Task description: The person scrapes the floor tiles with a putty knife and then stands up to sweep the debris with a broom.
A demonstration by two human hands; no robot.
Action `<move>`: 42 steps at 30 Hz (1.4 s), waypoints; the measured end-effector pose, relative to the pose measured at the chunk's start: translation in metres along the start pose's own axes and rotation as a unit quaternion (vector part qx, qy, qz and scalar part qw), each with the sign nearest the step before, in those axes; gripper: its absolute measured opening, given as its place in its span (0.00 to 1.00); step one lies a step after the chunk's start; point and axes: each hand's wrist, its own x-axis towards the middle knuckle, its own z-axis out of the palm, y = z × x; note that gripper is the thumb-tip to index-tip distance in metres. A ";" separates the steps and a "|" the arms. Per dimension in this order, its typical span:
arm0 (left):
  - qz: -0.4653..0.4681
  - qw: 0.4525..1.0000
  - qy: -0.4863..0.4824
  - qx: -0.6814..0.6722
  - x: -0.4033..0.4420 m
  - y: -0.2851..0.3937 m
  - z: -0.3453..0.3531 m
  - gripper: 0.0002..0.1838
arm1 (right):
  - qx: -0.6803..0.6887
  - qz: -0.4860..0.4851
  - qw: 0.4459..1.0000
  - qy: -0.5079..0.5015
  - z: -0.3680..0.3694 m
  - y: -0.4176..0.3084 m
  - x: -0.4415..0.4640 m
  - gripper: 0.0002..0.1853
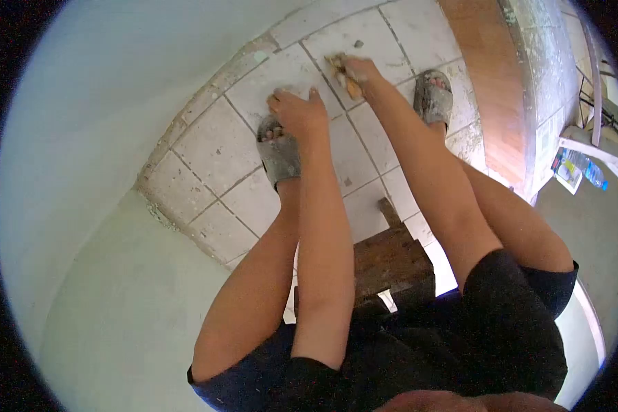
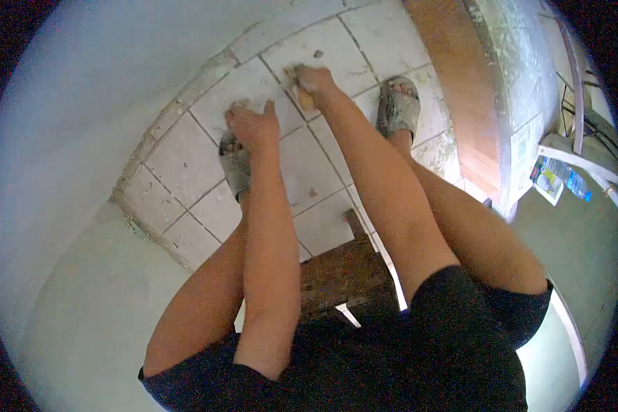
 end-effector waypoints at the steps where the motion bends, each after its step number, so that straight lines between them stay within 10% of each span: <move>1: 0.007 1.000 0.015 0.024 0.001 0.005 -0.006 0.34 | 0.060 0.015 0.998 -0.015 0.004 -0.006 0.011 0.16; 8: -0.039 0.948 -0.118 0.293 0.032 -0.014 0.014 0.63 | -0.226 -0.003 0.974 -0.015 -0.019 0.046 -0.036 0.26; 10: -0.041 0.896 -0.134 0.421 0.030 -0.013 0.017 0.69 | -0.349 -0.172 0.919 -0.068 -0.034 0.126 -0.006 0.23; 14: 0.026 0.845 -0.188 0.500 0.027 -0.015 0.018 0.68 | -0.261 -0.147 0.952 -0.057 -0.018 0.085 -0.030 0.21; 17: 0.038 0.846 -0.134 0.515 0.030 -0.018 0.016 0.69 | 0.004 0.077 0.997 -0.018 0.003 0.019 -0.042 0.20; 21: 0.047 0.854 -0.140 0.499 0.034 -0.019 0.018 0.71 | -0.117 -0.027 0.993 0.022 0.002 0.082 -0.031 0.20; 22: 0.046 0.849 -0.138 0.509 0.035 -0.021 0.020 0.72 | -0.241 -0.179 0.954 -0.029 -0.005 0.097 -0.015 0.22; 27: 0.031 0.850 -0.144 0.505 0.031 -0.020 0.019 0.73 | -0.003 0.044 0.999 0.003 0.023 -0.037 -0.026 0.14; 31: 0.030 0.858 -0.143 0.492 0.032 -0.021 0.016 0.72 | 0.048 0.066 0.995 -0.049 0.028 -0.040 -0.009 0.15; 34: 0.036 0.859 -0.160 0.486 0.032 -0.013 0.011 0.71 | -0.086 -0.115 0.987 -0.076 0.021 0.010 0.006 0.16; 42: 0.038 0.872 -0.138 0.469 0.031 -0.028 0.020 0.73 | -0.054 0.007 0.998 -0.031 0.022 -0.047 -0.036 0.24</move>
